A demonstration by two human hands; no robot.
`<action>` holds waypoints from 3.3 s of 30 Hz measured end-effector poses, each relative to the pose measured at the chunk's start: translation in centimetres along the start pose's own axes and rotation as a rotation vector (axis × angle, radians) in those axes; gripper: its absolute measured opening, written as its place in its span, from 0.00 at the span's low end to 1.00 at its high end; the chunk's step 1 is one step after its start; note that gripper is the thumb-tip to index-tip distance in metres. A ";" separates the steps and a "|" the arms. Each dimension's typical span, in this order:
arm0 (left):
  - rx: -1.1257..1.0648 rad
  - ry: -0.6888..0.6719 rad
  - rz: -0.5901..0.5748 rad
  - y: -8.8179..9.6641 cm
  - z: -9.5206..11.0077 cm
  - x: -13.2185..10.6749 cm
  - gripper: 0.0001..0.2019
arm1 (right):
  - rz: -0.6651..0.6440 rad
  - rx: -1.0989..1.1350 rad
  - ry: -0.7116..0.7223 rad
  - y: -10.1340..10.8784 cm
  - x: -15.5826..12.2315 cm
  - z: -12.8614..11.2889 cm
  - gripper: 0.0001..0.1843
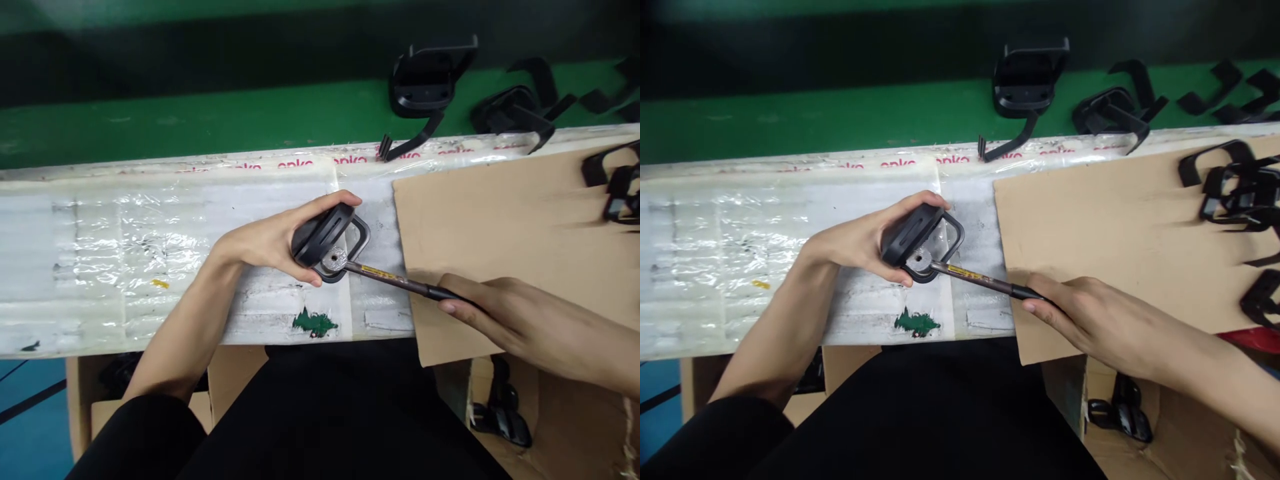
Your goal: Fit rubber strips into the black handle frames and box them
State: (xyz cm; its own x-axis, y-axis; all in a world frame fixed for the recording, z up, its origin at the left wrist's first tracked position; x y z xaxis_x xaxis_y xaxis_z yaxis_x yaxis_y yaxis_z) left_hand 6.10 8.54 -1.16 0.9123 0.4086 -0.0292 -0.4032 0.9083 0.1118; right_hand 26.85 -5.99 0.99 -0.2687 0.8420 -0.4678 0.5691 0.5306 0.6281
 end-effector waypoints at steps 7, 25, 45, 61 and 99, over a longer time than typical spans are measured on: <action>0.077 -0.025 0.007 -0.2 0.3 0.0 0.54 | -0.044 -0.049 0.014 -0.9 -0.7 -0.1 0.24; -0.092 0.040 0.067 0.0 -0.1 0.4 0.48 | -0.230 -0.013 -0.077 -0.5 -0.2 -0.7 0.21; 0.008 -0.095 -0.027 0.3 0.0 0.5 0.56 | -0.239 -0.169 -0.090 1.3 0.7 -2.4 0.29; 0.330 -0.211 0.308 0.6 1.1 -0.7 0.57 | 0.179 0.091 -0.030 -3.0 -2.9 -1.2 0.20; -0.417 -0.039 1.050 2.6 -3.2 -1.4 0.29 | 1.192 0.858 0.915 -1.1 -3.3 -15.7 0.26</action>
State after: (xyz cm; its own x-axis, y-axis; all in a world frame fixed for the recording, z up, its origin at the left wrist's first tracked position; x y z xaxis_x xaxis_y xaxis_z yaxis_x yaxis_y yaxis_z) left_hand 3.54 10.64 -3.98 0.1061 0.9908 -0.0842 -0.9575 0.0790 -0.2773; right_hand 14.93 -7.87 11.60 0.4278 0.6404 0.6378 0.9037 -0.3177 -0.2871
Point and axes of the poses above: each hand's wrist, its own x-axis towards the middle knuckle, its own y-axis out of the back of the hand, z = x × y, the point moved 9 cm from there along x, towards the middle knuckle, and after that the axes turned 5 degrees about z, right-handed, at the moved point
